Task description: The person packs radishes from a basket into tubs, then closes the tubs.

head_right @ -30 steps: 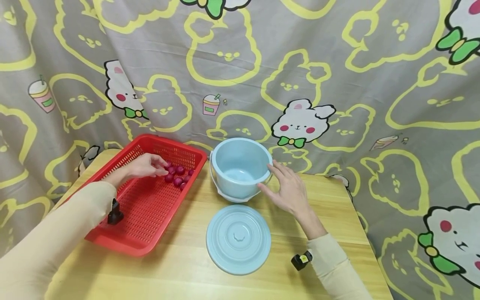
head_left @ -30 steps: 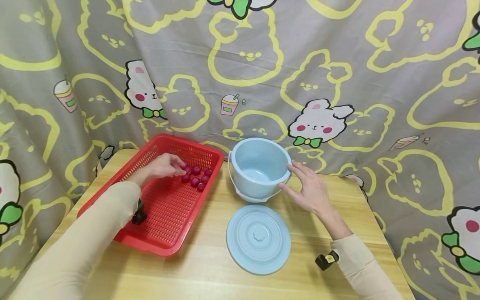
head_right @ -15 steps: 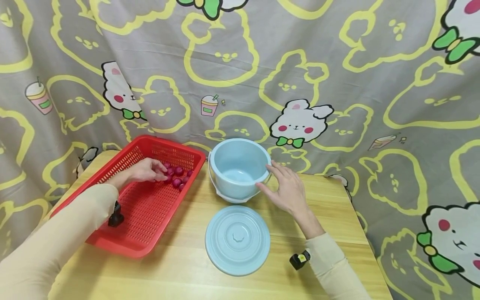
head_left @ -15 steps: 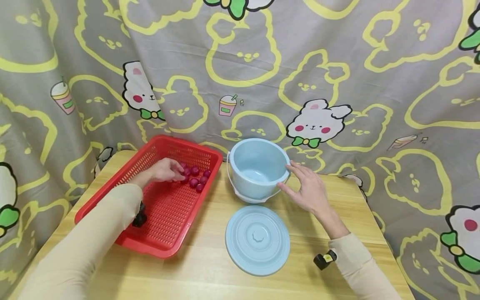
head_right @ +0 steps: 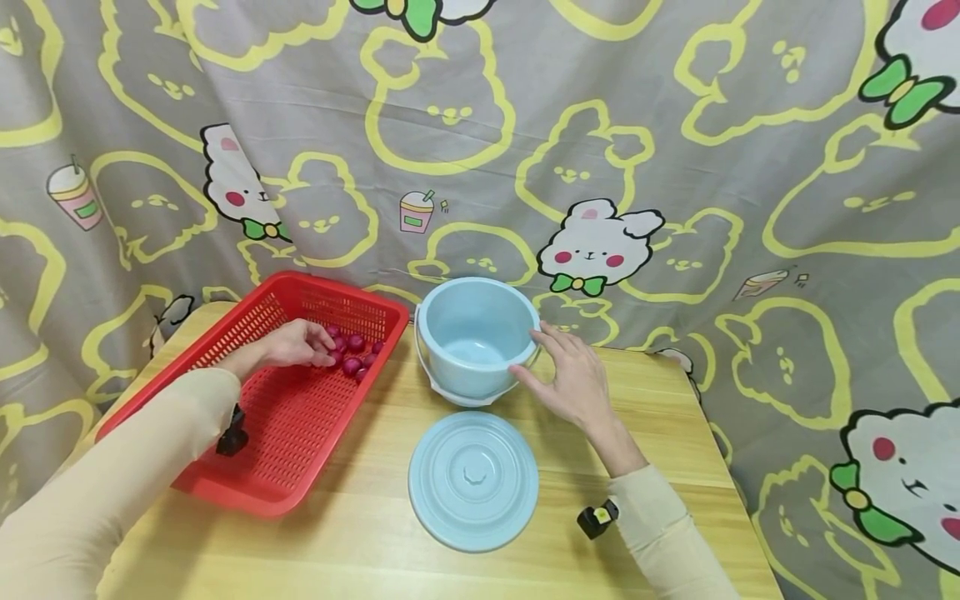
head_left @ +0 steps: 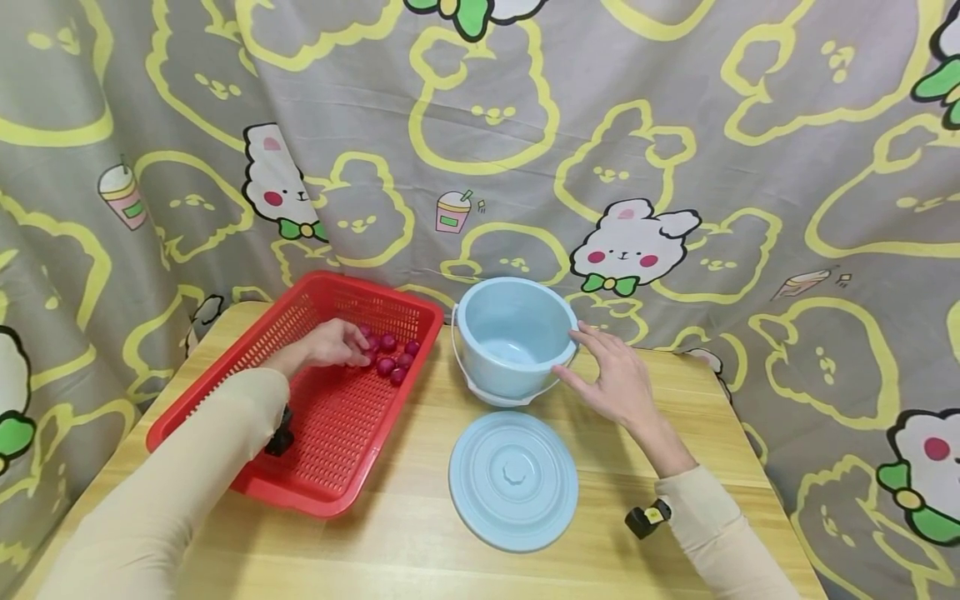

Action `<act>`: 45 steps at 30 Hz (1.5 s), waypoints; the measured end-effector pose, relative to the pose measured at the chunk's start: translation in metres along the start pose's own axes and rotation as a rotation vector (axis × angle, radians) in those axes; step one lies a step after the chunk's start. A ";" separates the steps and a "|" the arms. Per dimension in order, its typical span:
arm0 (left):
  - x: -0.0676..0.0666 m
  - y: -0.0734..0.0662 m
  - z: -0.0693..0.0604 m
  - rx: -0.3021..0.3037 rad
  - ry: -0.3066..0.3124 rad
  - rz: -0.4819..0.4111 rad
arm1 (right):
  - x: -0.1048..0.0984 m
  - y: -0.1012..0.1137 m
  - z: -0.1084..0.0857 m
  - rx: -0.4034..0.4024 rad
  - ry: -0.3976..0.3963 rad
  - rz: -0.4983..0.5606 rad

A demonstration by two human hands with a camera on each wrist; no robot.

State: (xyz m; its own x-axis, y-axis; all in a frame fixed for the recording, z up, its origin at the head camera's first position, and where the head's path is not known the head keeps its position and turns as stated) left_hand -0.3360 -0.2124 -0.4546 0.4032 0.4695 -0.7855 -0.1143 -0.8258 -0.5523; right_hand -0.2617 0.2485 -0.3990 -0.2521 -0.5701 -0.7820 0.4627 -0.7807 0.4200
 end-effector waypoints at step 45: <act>-0.035 -0.010 -0.011 0.020 -0.106 -0.131 | -0.001 0.002 0.001 -0.004 0.003 -0.001</act>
State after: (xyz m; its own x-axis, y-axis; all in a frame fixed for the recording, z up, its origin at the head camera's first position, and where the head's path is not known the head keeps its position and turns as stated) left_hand -0.3391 -0.2239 -0.4189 0.3180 0.6041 -0.7307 -0.0853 -0.7493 -0.6567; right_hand -0.2611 0.2475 -0.3973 -0.2494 -0.5687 -0.7838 0.4659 -0.7801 0.4176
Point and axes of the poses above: each hand's wrist, its own z-axis towards the middle knuckle, its own x-axis out of the palm, y = z × x, the point moved 4 cm from there along z, towards the middle knuckle, and after that the axes turned 11 degrees about z, right-handed, at the moved point
